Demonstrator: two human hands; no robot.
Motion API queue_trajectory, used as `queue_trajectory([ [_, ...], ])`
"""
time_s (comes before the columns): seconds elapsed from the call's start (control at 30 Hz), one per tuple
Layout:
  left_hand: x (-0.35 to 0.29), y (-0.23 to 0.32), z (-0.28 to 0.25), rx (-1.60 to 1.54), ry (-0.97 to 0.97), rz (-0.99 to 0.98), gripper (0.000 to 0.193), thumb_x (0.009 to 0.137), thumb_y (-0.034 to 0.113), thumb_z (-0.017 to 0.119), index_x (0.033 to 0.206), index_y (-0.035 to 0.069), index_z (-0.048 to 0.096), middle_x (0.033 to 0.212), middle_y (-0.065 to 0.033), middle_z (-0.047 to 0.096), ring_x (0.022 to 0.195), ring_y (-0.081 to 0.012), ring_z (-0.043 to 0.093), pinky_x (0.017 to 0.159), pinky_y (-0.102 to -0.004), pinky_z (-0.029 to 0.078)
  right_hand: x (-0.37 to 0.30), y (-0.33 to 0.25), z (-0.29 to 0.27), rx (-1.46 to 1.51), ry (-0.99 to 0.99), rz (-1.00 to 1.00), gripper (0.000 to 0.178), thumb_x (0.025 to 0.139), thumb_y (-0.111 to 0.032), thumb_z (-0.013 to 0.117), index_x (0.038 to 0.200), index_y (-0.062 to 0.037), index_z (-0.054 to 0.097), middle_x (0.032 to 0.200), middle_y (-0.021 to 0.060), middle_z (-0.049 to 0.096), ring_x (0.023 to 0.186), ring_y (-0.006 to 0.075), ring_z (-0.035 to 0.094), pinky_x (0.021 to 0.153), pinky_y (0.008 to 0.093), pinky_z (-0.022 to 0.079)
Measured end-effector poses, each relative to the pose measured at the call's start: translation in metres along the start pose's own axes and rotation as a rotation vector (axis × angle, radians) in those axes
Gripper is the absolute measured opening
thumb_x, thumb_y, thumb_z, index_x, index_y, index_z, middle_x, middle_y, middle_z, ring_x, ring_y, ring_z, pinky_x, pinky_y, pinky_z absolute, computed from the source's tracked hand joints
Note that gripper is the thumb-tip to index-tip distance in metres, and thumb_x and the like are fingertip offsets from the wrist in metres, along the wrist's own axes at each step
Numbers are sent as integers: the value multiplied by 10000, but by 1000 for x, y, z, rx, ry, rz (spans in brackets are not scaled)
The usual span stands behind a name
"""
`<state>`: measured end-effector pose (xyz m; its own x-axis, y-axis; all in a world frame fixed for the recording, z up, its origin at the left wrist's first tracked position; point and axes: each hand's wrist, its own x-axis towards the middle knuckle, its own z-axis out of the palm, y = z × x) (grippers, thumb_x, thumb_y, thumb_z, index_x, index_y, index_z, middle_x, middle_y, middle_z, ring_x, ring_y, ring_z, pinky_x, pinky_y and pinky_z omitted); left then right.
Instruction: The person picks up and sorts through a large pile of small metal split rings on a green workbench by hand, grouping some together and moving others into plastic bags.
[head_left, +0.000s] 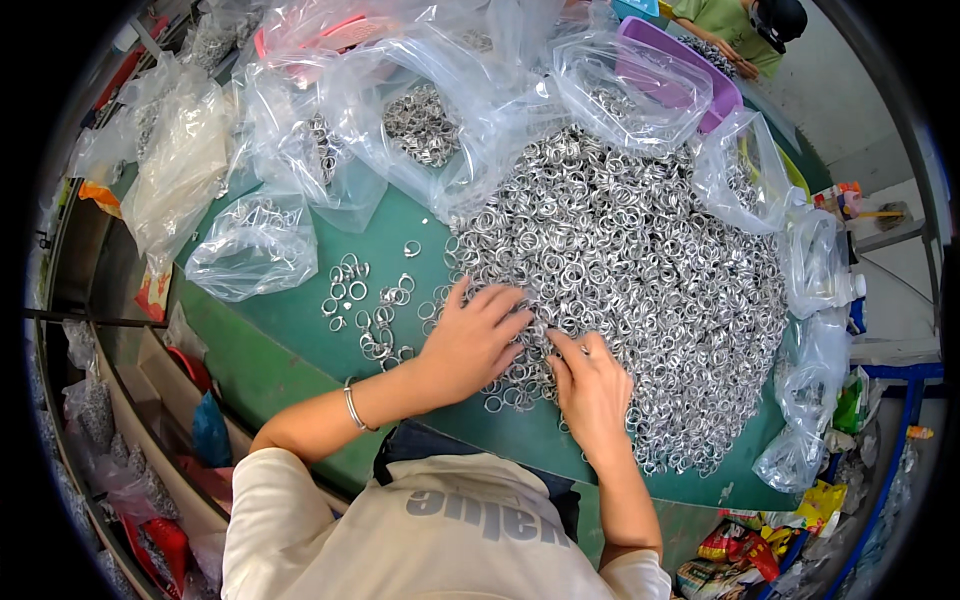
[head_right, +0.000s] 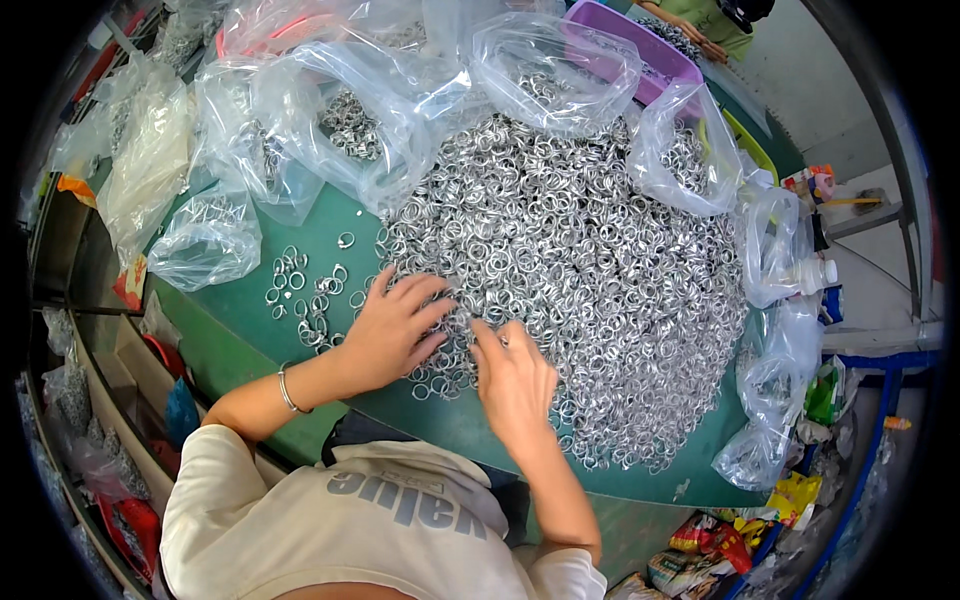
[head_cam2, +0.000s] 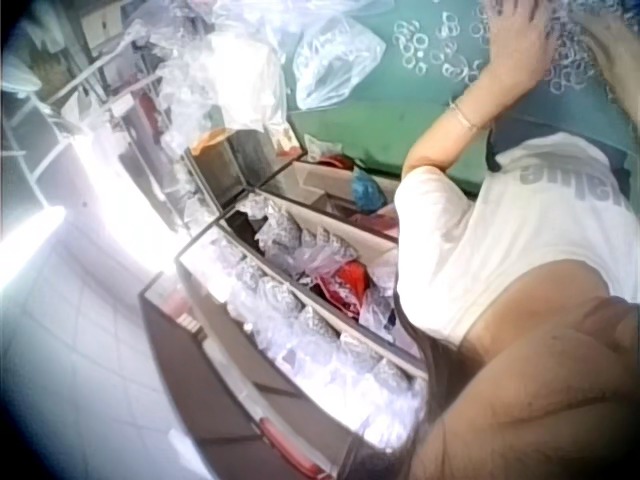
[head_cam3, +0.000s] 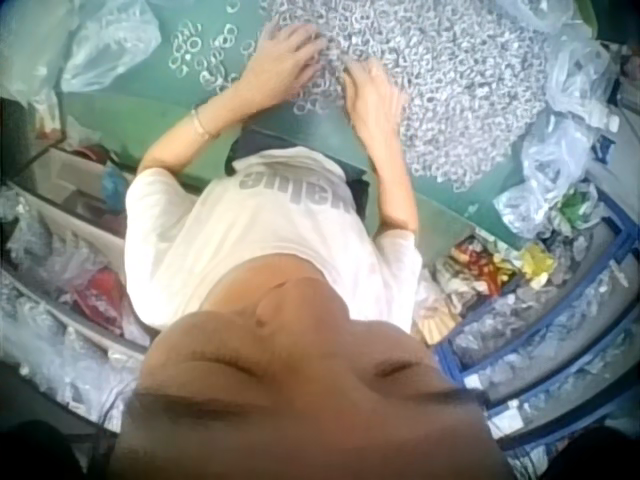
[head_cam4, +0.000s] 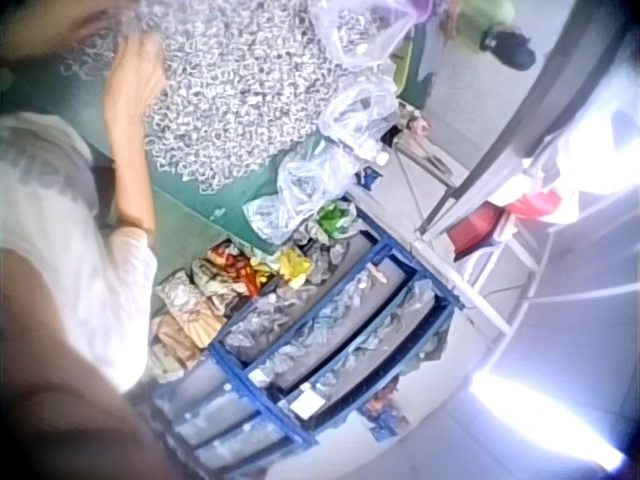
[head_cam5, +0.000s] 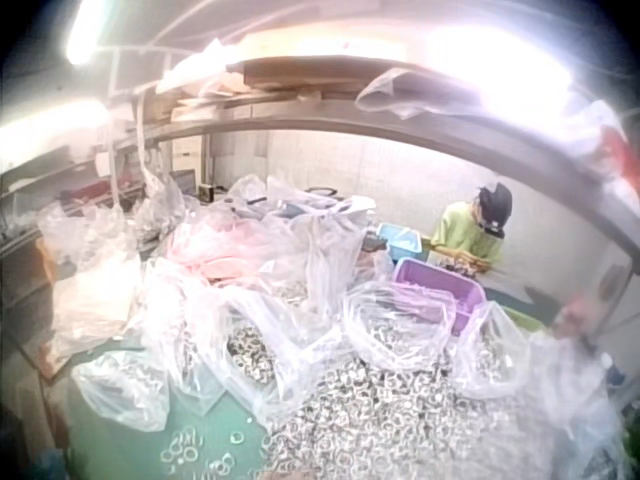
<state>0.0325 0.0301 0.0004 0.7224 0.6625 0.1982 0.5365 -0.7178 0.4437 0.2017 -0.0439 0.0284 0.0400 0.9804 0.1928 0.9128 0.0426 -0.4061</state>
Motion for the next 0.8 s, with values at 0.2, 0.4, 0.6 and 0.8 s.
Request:
queue_trajectory([
  [0.2,-10,-8,-8,7,151,-90,366,755,149,681,1089,90,541,1194,-126,450,1168,-333,410,1005,-543,257,-3,18,-3,307,147,85,51,769,-42,669,800,-52,630,693,64,515,552,180,524,484,283,414],
  [0.4,-10,-3,-8,-5,201,-74,333,742,74,666,1058,89,562,1195,-122,453,1164,-324,409,994,-537,274,-16,33,-15,1674,136,530,53,884,-77,516,840,-59,492,854,91,506,606,125,500,402,198,357],
  [0.6,-7,-5,-8,15,154,-50,314,736,46,650,1039,94,581,1154,-98,484,1145,-293,430,993,-524,279,-18,40,-15,1924,30,586,54,877,-60,528,928,-74,514,635,35,471,472,96,384,348,203,276],
  [0.8,4,10,5,-17,165,86,292,708,50,656,995,84,608,1122,-95,498,1101,-288,446,952,-478,306,4,6,4,64,90,-49,125,738,-82,693,855,-61,657,645,75,590,507,204,571,468,322,436],
])
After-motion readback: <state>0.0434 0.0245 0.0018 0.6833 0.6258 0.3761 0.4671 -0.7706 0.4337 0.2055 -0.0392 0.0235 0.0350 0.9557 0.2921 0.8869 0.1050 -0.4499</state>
